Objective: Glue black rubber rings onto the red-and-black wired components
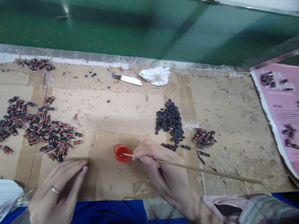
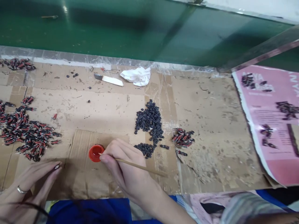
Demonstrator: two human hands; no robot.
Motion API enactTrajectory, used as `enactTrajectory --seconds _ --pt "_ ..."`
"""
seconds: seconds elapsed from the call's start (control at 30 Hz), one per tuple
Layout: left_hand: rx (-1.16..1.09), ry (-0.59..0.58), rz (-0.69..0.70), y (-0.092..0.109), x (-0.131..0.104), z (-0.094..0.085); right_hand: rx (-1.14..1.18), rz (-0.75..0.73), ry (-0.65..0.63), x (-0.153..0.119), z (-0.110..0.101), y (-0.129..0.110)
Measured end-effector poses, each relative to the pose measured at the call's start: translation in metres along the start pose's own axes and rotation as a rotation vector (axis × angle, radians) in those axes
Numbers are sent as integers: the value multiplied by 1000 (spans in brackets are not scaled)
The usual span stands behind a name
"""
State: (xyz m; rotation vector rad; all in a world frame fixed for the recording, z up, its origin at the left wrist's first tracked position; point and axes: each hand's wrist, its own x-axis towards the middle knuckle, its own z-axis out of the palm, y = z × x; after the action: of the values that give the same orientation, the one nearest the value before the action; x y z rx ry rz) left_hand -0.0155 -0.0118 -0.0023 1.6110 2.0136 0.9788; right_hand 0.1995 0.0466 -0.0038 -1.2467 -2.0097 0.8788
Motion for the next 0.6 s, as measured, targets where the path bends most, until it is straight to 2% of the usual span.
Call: enactTrajectory --seconds 0.1,0.17,0.3,0.47,0.53,0.6 --pt "-63 -127 -27 -4 -5 3 -60 -55 -18 2 5 0" --pt "-61 -170 -29 -8 -9 5 -85 -84 -32 2 6 0" --pt "-27 -128 54 -12 -12 7 -96 -73 -63 2 7 0" --pt "-34 -148 110 -6 -14 11 9 -21 -41 -1 5 0" --pt "-33 -182 147 -4 -15 16 120 56 12 -4 6 1" --pt "-34 -220 179 -2 -19 23 290 167 136 -9 7 1"
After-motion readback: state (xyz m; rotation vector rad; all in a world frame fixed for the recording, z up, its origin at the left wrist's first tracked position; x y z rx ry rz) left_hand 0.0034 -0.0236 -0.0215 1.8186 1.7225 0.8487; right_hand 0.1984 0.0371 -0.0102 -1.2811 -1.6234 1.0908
